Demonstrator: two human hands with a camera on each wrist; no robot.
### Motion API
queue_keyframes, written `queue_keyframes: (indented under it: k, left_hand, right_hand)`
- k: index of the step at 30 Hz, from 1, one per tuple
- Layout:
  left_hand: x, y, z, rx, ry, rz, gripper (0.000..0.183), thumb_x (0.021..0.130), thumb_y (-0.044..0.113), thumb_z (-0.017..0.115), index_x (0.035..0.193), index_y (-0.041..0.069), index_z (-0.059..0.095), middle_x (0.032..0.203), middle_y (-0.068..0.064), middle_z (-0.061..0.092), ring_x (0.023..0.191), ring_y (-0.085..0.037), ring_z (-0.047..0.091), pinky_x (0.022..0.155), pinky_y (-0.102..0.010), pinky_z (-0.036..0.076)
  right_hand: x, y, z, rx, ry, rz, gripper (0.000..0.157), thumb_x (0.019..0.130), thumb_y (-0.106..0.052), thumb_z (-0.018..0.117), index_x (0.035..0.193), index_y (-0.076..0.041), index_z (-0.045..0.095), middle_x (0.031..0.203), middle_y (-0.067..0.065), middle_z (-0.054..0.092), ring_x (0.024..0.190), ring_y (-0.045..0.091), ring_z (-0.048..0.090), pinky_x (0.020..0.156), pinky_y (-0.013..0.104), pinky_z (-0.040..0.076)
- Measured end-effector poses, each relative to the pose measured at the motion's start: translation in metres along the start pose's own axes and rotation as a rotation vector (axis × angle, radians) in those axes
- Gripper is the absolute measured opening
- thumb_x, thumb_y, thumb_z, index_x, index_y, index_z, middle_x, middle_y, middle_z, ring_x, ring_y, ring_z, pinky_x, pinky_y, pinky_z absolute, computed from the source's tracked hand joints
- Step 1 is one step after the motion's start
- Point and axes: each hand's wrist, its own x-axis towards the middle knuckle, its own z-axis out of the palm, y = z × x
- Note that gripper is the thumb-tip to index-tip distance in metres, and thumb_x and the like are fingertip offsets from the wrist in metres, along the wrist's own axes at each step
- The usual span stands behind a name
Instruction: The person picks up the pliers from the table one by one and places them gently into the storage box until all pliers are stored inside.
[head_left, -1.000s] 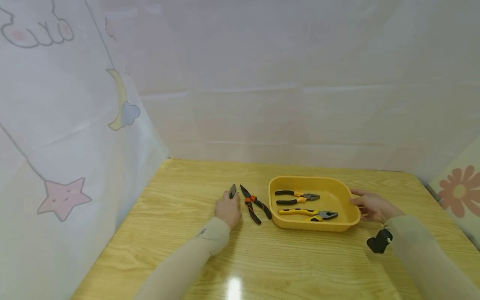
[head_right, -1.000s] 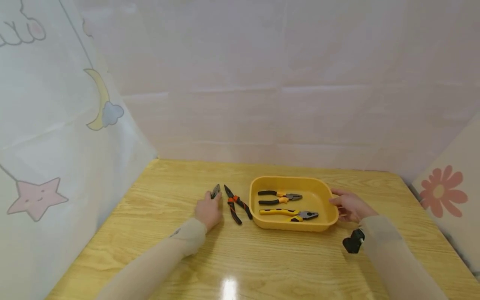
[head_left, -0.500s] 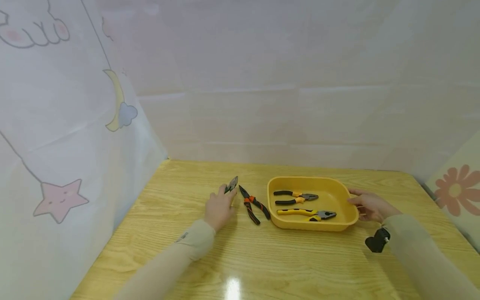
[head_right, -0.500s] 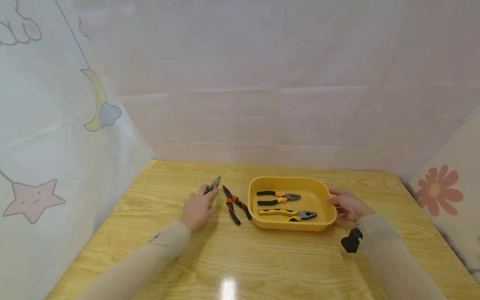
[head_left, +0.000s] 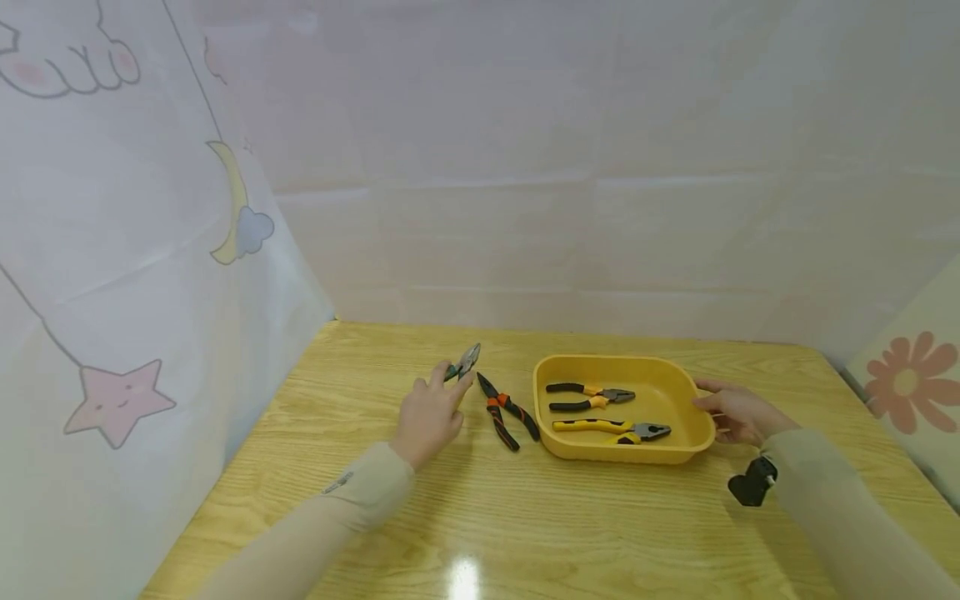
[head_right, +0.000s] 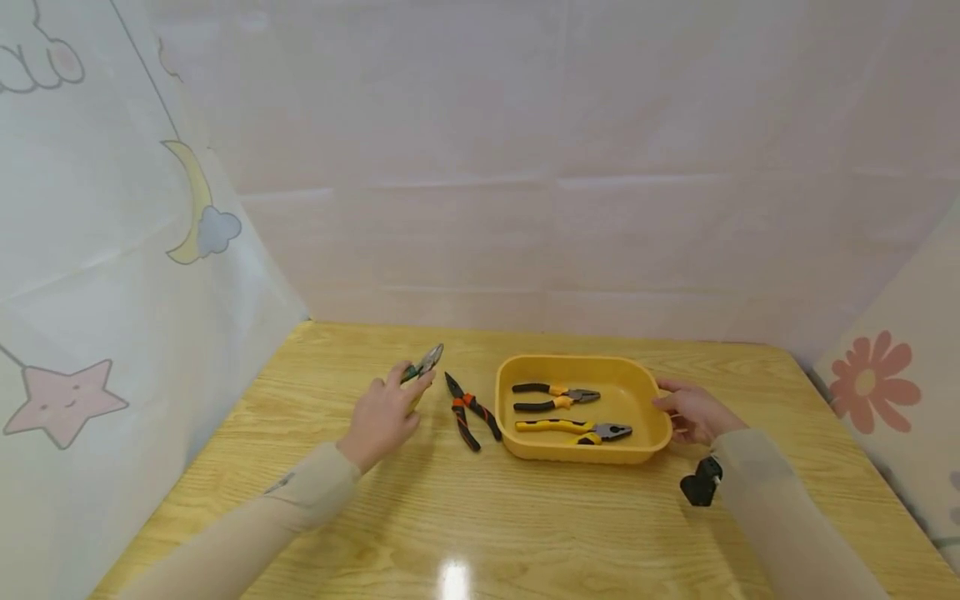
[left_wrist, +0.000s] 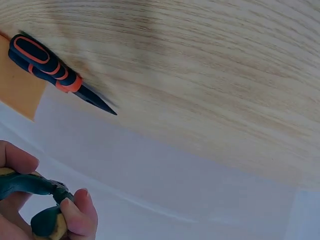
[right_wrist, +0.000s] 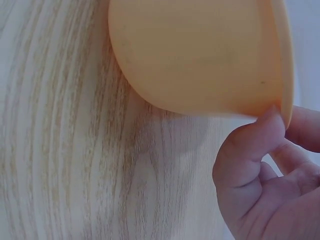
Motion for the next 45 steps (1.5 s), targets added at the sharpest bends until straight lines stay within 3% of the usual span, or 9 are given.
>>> queue_keyframes:
  k: [9, 14, 20, 26, 34, 45]
  left_hand:
    - [-0.002, 0.001, -0.011, 0.104, 0.090, 0.115, 0.064, 0.078, 0.012, 0.073, 0.138, 0.025, 0.056, 0.131, -0.017, 0.053, 0.053, -0.019, 0.044, 0.036, -0.020, 0.028]
    - [0.000, 0.003, -0.016, 0.090, 0.146, 0.156, 0.064, 0.077, 0.009, 0.073, 0.137, 0.024, 0.057, 0.132, -0.016, 0.053, 0.057, -0.022, 0.051, 0.036, -0.020, 0.029]
    - [0.006, 0.007, -0.018, 0.066, 0.186, 0.222, 0.063, 0.075, 0.007, 0.073, 0.134, 0.023, 0.059, 0.129, -0.018, 0.054, 0.053, -0.020, 0.045, 0.037, -0.020, 0.031]
    - [0.011, 0.012, -0.020, 0.050, 0.189, 0.265, 0.064, 0.075, 0.007, 0.073, 0.135, 0.023, 0.058, 0.130, -0.018, 0.054, 0.052, -0.018, 0.043, 0.038, -0.020, 0.030]
    - [0.016, 0.022, -0.020, 0.077, 0.154, 0.309, 0.060, 0.080, 0.018, 0.074, 0.137, 0.025, 0.056, 0.133, -0.015, 0.053, 0.057, -0.020, 0.050, 0.037, -0.019, 0.032]
    - [0.023, 0.031, -0.015, 0.037, 0.171, 0.372, 0.056, 0.084, 0.017, 0.069, 0.138, 0.024, 0.055, 0.133, -0.016, 0.053, 0.055, -0.020, 0.050, 0.036, -0.020, 0.032]
  right_hand:
    - [-0.002, 0.000, 0.000, -0.007, 0.002, -0.002, 0.070, 0.103, -0.014, 0.045, 0.154, -0.003, -0.002, 0.099, 0.005, 0.058, 0.076, 0.017, 0.056, 0.062, 0.029, 0.050]
    - [-0.002, 0.000, 0.001, -0.001, 0.001, -0.008, 0.070, 0.103, -0.014, 0.045, 0.154, -0.003, -0.001, 0.098, 0.005, 0.058, 0.074, 0.018, 0.055, 0.061, 0.028, 0.049]
    - [-0.001, 0.001, 0.001, -0.006, 0.008, -0.007, 0.070, 0.103, -0.014, 0.046, 0.154, -0.003, -0.001, 0.097, 0.004, 0.059, 0.074, 0.017, 0.055, 0.061, 0.029, 0.049]
    - [0.000, 0.001, 0.001, -0.001, 0.007, -0.012, 0.071, 0.102, -0.012, 0.046, 0.154, -0.003, -0.001, 0.097, 0.004, 0.059, 0.074, 0.017, 0.056, 0.061, 0.029, 0.049]
    - [-0.002, 0.000, 0.002, -0.005, 0.018, -0.009, 0.070, 0.102, -0.012, 0.046, 0.154, -0.002, 0.001, 0.097, 0.004, 0.059, 0.074, 0.017, 0.056, 0.061, 0.028, 0.049]
    - [-0.001, 0.000, 0.003, -0.005, 0.026, -0.008, 0.069, 0.102, -0.013, 0.046, 0.155, -0.003, 0.002, 0.096, 0.003, 0.060, 0.074, 0.016, 0.055, 0.060, 0.028, 0.049]
